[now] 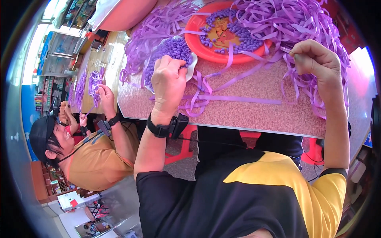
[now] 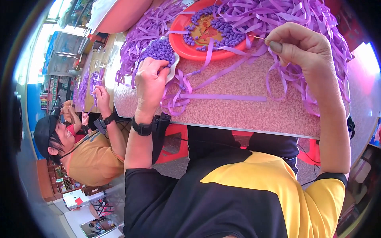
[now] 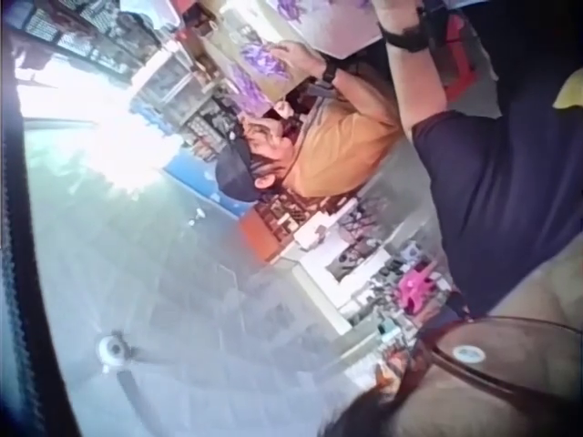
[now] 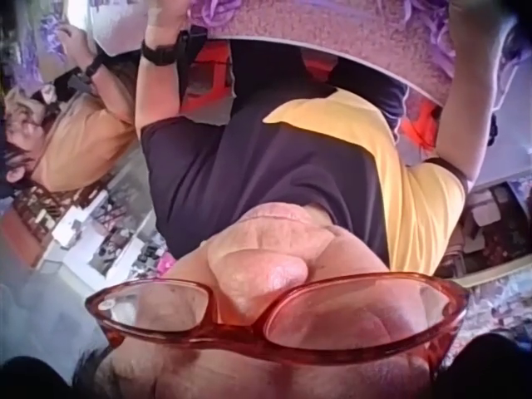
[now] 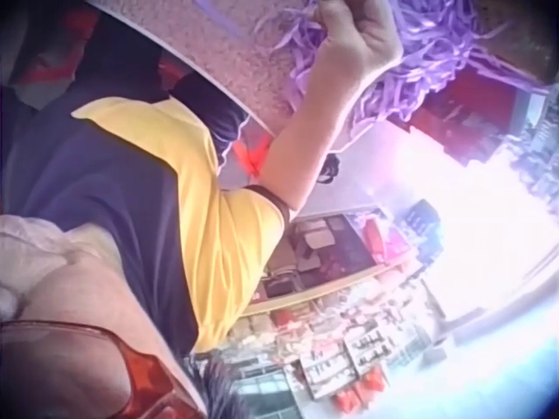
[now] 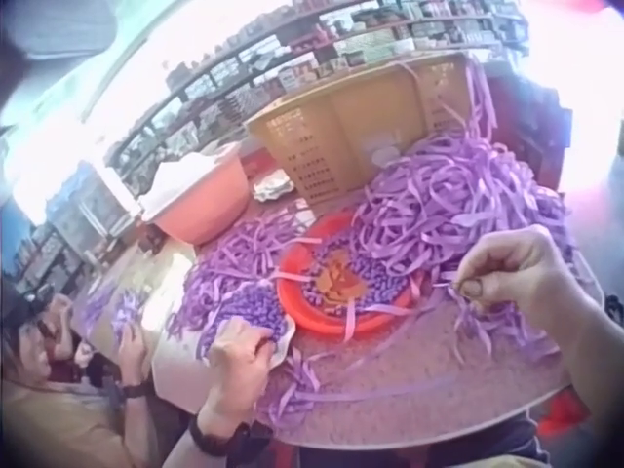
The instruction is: Tying individual purple ribbon strips onto a circular ring base at a factory assembly table.
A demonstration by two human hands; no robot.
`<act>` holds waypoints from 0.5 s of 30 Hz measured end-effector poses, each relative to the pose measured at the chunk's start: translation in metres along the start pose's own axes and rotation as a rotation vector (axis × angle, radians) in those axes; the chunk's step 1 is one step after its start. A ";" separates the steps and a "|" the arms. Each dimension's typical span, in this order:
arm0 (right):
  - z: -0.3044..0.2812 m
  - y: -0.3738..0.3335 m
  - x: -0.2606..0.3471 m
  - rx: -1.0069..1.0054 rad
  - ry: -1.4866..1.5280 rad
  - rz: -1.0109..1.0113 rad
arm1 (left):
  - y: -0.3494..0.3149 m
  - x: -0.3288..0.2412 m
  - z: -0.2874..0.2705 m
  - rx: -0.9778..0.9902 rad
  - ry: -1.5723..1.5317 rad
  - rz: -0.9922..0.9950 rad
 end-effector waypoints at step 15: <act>0.002 -0.002 0.002 0.029 -0.038 -0.005 | 0.005 -0.001 -0.004 0.004 -0.040 0.092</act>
Point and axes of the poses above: each hand's wrist, its own y-axis towards the middle knuckle, its own z-axis out of the palm, x = y × z, the point moved 5 cm from there along y, towards the middle knuckle, and after that the axes turned 3 degrees about x, right-handed, at the moved point
